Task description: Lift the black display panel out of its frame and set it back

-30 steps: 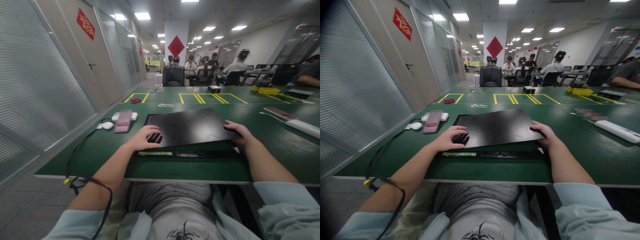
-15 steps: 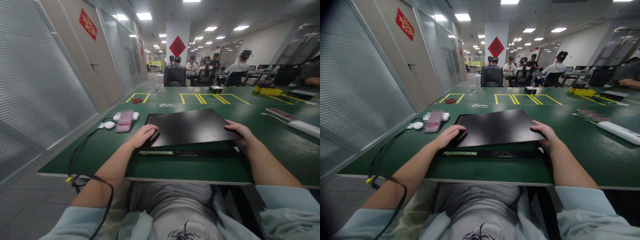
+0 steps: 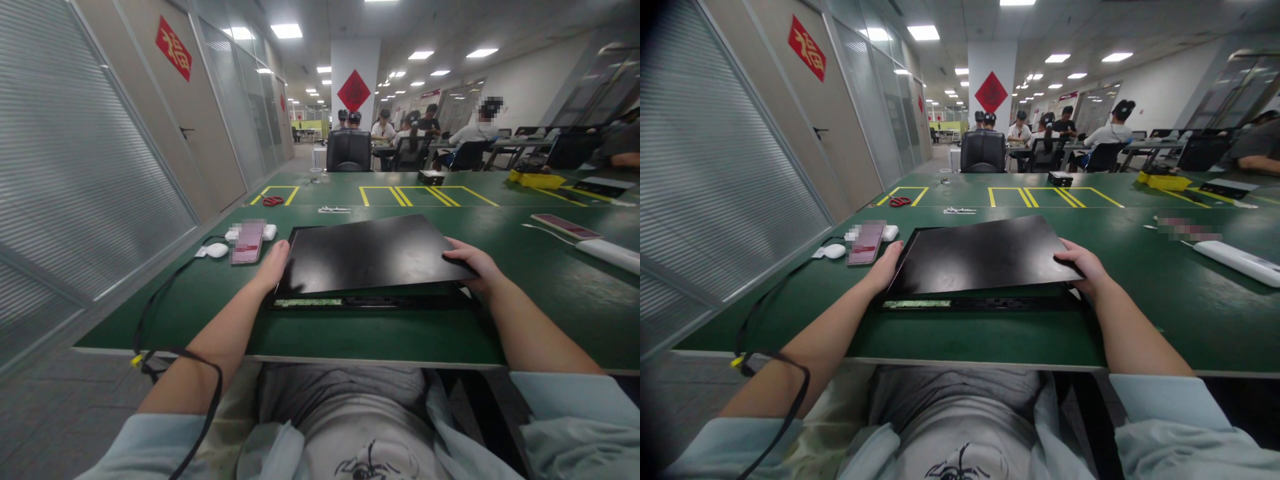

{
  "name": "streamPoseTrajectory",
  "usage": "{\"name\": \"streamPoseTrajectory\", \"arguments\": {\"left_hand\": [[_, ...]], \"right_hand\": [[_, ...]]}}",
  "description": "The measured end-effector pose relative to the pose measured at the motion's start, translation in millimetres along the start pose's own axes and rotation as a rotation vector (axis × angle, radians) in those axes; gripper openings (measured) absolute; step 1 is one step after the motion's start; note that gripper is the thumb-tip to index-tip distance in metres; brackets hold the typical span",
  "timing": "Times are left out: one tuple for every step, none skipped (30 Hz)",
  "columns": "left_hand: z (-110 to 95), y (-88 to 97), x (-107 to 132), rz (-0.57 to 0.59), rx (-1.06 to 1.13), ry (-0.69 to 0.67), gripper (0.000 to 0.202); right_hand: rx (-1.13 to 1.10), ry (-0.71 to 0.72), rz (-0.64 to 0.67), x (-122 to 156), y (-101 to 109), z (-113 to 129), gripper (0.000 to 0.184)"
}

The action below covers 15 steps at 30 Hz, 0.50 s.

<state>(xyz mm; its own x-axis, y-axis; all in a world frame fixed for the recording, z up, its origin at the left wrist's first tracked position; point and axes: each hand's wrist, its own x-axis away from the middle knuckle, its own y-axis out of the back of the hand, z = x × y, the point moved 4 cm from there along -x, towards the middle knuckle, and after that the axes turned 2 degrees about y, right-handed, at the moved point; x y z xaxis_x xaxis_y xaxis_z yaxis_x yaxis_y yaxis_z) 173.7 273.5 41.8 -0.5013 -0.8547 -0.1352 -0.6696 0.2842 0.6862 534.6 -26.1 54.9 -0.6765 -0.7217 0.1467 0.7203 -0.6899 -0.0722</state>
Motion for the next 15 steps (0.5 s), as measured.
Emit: {"name": "streamPoseTrajectory", "arguments": {"left_hand": [[0.2,0.1,0.1,0.019,-0.01,0.008,0.068],[-0.3,-0.1,0.0,0.034,-0.027,-0.004,0.068],[-1.1,-0.8,-0.3,0.046,-0.053,-0.027,0.066],[-1.7,-2.1,-0.8,0.061,-0.093,-0.054,0.063],[-2.0,-4.0,-1.6,0.078,-0.143,-0.083,0.059],[-1.6,-6.1,-2.5,0.092,-0.199,-0.107,0.056],[-0.5,-8.3,-3.5,0.102,-0.254,-0.12,0.055],[1.2,-10.2,-4.6,0.106,-0.303,-0.126,0.056],[3.1,-12.0,-5.7,0.107,-0.344,-0.128,0.057],[4.9,-13.7,-6.5,0.11,-0.376,-0.131,0.057],[6.5,-15.3,-7.2,0.113,-0.403,-0.134,0.056],[7.8,-16.6,-7.7,0.117,-0.426,-0.134,0.056],[8.8,-17.6,-7.9,0.118,-0.446,-0.133,0.055],[9.5,-18.3,-8.0,0.118,-0.463,-0.13,0.055],[9.8,-18.7,-7.9,0.118,-0.476,-0.125,0.056]], "right_hand": [[0.007,0.001,-0.004,-1.1,0.7,-1.2,0.066],[0.017,0.0,-0.009,-2.1,1.4,-2.3,0.065],[0.031,-0.002,-0.01,-2.9,2.0,-3.4,0.065],[0.047,-0.003,-0.01,-3.7,2.4,-4.2,0.064],[0.063,-0.003,-0.007,-4.2,2.6,-4.8,0.063],[0.075,0.0,-0.002,-4.6,2.7,-5.2,0.063],[0.083,0.002,0.003,-4.9,2.7,-5.4,0.063],[0.091,-0.002,0.006,-4.9,2.6,-5.7,0.064],[0.098,-0.006,0.004,-4.7,2.5,-5.9,0.064],[0.105,-0.013,-0.001,-4.4,2.4,-6.1,0.065],[0.111,-0.018,-0.007,-4.0,2.1,-6.1,0.065],[0.115,-0.02,-0.015,-3.4,1.7,-6.0,0.065],[0.115,-0.017,-0.02,-2.9,1.1,-5.7,0.064],[0.111,-0.012,-0.023,-2.5,0.3,-5.3,0.063],[0.104,-0.008,-0.022,-2.3,-0.4,-5.0,0.063]]}}
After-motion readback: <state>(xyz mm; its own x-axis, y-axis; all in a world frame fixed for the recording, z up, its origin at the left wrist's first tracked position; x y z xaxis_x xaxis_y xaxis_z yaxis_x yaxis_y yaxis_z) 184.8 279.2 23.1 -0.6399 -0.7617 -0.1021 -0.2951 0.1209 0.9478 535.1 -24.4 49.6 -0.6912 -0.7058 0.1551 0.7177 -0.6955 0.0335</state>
